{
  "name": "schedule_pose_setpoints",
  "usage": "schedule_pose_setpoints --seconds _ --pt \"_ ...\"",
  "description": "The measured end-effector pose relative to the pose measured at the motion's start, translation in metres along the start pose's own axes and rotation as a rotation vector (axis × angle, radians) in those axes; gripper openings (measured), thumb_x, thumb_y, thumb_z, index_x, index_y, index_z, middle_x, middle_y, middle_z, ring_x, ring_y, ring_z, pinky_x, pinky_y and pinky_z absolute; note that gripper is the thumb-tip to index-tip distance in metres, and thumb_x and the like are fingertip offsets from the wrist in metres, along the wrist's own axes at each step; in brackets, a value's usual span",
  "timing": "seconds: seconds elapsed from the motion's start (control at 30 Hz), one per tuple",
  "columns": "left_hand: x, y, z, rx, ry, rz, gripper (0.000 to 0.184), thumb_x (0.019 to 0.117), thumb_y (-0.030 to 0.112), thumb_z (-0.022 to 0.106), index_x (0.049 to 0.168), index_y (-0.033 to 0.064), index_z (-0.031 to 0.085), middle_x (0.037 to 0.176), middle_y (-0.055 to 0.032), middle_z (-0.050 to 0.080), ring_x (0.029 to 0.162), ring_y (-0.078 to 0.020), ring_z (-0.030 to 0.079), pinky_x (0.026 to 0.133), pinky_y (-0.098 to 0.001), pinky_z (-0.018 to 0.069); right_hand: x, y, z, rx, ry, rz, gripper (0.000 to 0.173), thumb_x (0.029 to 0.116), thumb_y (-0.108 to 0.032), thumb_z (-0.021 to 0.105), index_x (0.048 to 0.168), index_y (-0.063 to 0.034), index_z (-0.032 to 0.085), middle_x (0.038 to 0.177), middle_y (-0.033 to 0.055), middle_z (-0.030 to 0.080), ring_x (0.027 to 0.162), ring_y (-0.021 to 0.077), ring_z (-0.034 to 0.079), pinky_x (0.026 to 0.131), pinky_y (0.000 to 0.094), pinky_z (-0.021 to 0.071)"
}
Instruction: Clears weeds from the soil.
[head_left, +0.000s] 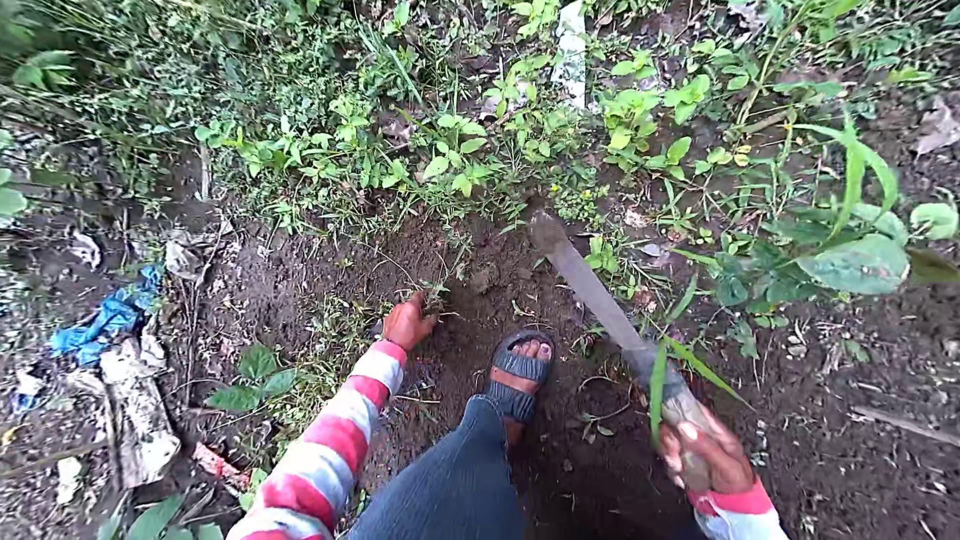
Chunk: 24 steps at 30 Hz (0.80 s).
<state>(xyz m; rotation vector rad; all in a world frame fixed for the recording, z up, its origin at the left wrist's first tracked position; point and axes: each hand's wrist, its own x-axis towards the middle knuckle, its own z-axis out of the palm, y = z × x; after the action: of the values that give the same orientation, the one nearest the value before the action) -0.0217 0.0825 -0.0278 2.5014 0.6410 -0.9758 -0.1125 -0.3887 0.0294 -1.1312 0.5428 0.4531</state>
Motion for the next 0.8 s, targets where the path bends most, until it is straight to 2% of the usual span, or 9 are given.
schedule_pose_setpoints --seconds 0.1,0.23,0.33,0.43,0.5,0.57,0.67,0.73,0.8 --pt "-0.003 0.008 -0.014 -0.036 0.084 0.001 0.065 0.0887 0.022 0.075 0.145 0.0001 0.051 0.110 -0.0328 0.070 0.109 -0.0534 0.067 0.094 -0.0714 0.0485 0.014 0.015 0.000 0.223 -0.037 0.219 0.054 0.0770 -0.038 0.086 0.117 -0.0129 0.059 0.063 0.0025 0.065 0.044 0.0126 0.061 0.038 0.0289 0.0516" --pt "0.004 0.074 -0.037 -0.024 0.289 0.357 0.047 0.0841 0.019 0.080 0.126 0.0033 0.069 0.102 -0.0287 0.073 0.098 -0.0506 0.070 0.084 -0.0721 0.0513 0.113 0.020 0.078 0.208 -0.035 0.262 0.023 0.1038 -0.016 0.040 0.125 -0.0078 0.044 0.058 0.0035 0.060 0.041 0.0155 0.059 0.034 0.0306 0.0497" --pt "0.032 0.142 -0.060 0.038 0.390 0.643 0.042 0.0805 0.019 0.082 0.120 0.0073 0.073 0.127 -0.0286 0.065 0.123 -0.0509 0.059 0.089 -0.0680 0.0520 0.113 0.023 0.100 0.075 0.028 0.161 0.044 0.1010 -0.009 0.051 0.143 -0.0007 0.039 0.062 0.0048 0.059 0.045 0.0158 0.061 0.038 0.0311 0.0528" --pt "0.062 0.213 -0.081 0.142 0.332 0.593 0.057 0.0872 0.019 0.077 0.141 0.0111 0.062 0.161 -0.0237 0.040 0.151 -0.0494 0.032 0.105 -0.0718 0.0429 0.100 0.011 0.104 -0.220 0.047 -0.065 0.070 0.0884 -0.005 0.071 0.150 0.0073 0.039 0.081 0.0099 0.068 0.055 0.0150 0.064 0.051 0.0316 0.0584" --pt "0.080 0.244 -0.084 0.209 0.251 0.423 0.077 0.0917 0.018 0.073 0.161 0.0163 0.038 0.159 -0.0282 0.041 0.145 -0.0555 0.037 0.098 -0.0750 0.0469 0.090 0.000 0.104 -0.360 0.088 -0.133 0.072 0.0836 -0.004 0.076 0.148 0.0075 0.046 0.091 0.0134 0.071 0.057 0.0150 0.064 0.054 0.0331 0.0596" --pt "0.092 0.261 -0.079 0.218 0.199 0.272 0.091 0.0907 0.013 0.074 0.166 0.0161 0.024 0.152 -0.0358 0.044 0.135 -0.0609 0.046 0.091 -0.0747 0.0509 0.071 -0.006 0.088 -0.240 0.112 -0.068 0.067 0.0833 -0.004 0.072 0.144 0.0083 0.048 0.079 0.0097 0.070 0.052 0.0148 0.063 0.048 0.0316 0.0568" --pt "0.104 0.267 -0.073 0.226 0.200 0.215 0.077 0.0933 0.022 0.072 0.157 0.0024 0.035 0.149 -0.0382 0.046 0.118 -0.0579 0.061 0.091 -0.0715 0.0526 0.024 0.004 0.041 0.032 0.112 0.086 0.068 0.0827 -0.018 0.068 0.142 0.0023 0.043 0.062 0.0038 0.062 0.045 0.0135 0.060 0.039 0.0290 0.0519" --pt "0.103 0.262 -0.077 0.229 0.176 0.210 0.064 0.0993 0.031 0.066 0.148 -0.0042 0.045 0.135 -0.0371 0.059 0.122 -0.0567 0.060 0.097 -0.0735 0.0479 -0.001 0.022 0.019 0.191 0.110 0.095 0.068 0.0780 -0.027 0.080 0.133 -0.0026 0.049 0.060 0.0035 0.064 0.044 0.0142 0.061 0.038 0.0299 0.0513" --pt "0.104 0.256 -0.077 0.280 0.171 0.224 0.059 0.1032 0.039 0.058 0.142 -0.0049 0.051 0.131 -0.0351 0.063 0.122 -0.0551 0.061 0.098 -0.0733 0.0470 0.001 0.027 0.021 0.247 0.124 0.106 0.061 0.0793 -0.025 0.078 0.129 -0.0028 0.051 0.060 0.0043 0.063 0.043 0.0151 0.061 0.037 0.0306 0.0512"
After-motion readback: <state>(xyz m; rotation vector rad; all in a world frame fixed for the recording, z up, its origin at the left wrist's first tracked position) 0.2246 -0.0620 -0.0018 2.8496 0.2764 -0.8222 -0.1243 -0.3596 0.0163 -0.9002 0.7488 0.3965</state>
